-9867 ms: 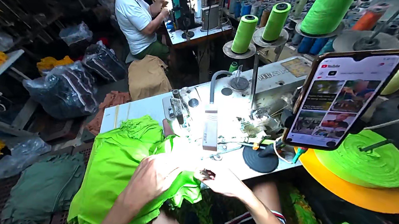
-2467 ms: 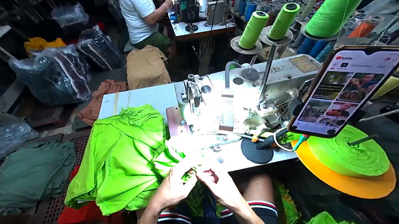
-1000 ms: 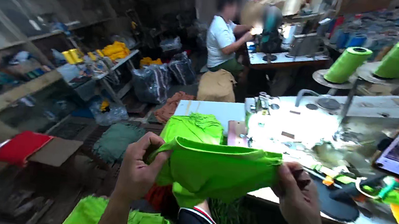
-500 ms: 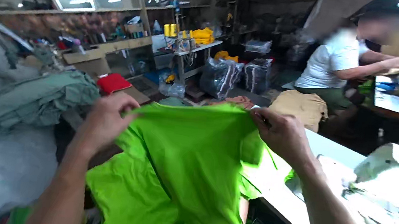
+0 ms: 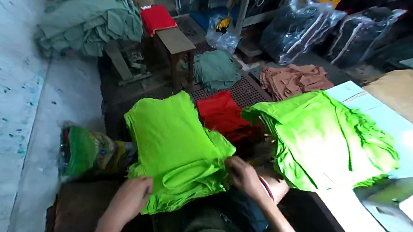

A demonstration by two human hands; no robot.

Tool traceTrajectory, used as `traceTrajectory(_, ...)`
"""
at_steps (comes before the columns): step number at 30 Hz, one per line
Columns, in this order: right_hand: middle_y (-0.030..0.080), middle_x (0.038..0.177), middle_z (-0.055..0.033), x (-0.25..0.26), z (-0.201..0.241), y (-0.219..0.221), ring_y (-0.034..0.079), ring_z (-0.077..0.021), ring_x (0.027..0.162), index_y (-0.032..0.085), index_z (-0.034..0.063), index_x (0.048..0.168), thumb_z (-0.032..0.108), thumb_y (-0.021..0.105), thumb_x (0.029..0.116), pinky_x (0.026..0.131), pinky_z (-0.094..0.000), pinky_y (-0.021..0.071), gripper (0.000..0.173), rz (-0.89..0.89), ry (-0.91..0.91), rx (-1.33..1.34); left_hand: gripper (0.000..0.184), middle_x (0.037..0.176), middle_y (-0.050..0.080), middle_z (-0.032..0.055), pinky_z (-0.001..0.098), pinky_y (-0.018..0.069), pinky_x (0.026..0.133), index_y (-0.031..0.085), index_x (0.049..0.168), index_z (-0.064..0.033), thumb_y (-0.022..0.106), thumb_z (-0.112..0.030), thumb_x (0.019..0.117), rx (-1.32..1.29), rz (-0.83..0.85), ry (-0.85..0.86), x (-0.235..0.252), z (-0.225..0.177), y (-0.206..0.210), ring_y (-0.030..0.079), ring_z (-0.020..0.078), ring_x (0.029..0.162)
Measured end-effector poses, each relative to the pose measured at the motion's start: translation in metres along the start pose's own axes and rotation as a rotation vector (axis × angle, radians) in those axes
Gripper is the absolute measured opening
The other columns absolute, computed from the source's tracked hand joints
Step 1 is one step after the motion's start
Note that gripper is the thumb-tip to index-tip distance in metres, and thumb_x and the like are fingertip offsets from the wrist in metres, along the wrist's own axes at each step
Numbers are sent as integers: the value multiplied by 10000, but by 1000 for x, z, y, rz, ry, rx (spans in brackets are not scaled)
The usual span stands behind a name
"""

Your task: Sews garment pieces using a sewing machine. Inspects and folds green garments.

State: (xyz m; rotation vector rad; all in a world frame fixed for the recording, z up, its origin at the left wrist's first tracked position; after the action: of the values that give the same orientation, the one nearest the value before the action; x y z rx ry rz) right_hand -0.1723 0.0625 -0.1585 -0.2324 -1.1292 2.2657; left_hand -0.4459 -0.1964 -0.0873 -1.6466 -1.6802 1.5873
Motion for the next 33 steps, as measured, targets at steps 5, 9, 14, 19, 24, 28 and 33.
traceTrajectory(5,618,1419,-60,-44,-23,22,662,-212,1195,703,209,1288,353,606,1016,980,-449,575,323,125,92,6,377,1022,731,169,597,539,923,741,1092,-64,678,-417,976,-23,302,-51,34,-10,19,702,348,994)
traceTrajectory(9,695,1255,-78,-21,13,-17,710,-170,1023,755,140,1139,322,593,1027,861,-379,611,268,-93,-10,14,340,986,729,100,493,587,838,745,1061,-83,558,-366,1050,-29,-313,216,62,-42,-16,719,261,913)
traceTrajectory(14,651,1379,-67,29,49,15,719,-251,1041,732,203,1241,407,553,1041,842,-479,607,337,-21,-20,-82,408,1307,685,75,482,467,1099,749,1165,-121,490,-420,1069,55,-497,348,98,-26,47,620,265,1261)
traceTrajectory(19,532,1533,1,-12,11,75,648,-283,1205,723,271,1244,461,585,1015,862,-522,590,328,221,-103,-90,1057,1654,336,152,748,96,1200,487,1537,-164,452,-916,796,258,-486,223,63,18,124,267,385,1542)
traceTrajectory(24,483,1574,-27,-72,-4,76,650,-315,1199,750,244,1158,245,740,911,816,-531,609,247,183,-76,-58,1302,1663,297,187,757,78,1194,423,1574,-141,454,-1030,623,311,-516,237,62,23,138,240,402,1548)
traceTrajectory(28,564,1475,-85,-109,-1,47,623,-341,1217,753,136,1032,356,684,956,851,-539,591,243,213,159,-60,1391,1627,255,328,816,177,1123,388,1579,-66,721,-920,532,383,77,18,68,-33,83,251,568,1482)
traceTrajectory(33,730,1111,-41,-196,-37,-20,709,-184,1017,748,147,1060,268,720,925,875,-423,608,184,-387,431,51,878,1256,658,289,677,502,974,589,1390,27,715,-656,852,365,245,335,151,-181,-3,648,481,1142)
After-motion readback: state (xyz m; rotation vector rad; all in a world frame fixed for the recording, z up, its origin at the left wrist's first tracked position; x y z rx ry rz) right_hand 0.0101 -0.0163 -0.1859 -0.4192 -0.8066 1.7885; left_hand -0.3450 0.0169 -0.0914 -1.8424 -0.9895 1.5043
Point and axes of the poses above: each hand's wrist, its own x-axis towards the middle knuckle, its own y-axis out of the palm, z = x × y, the point moved 3 cm from there along x, towards the middle knuckle
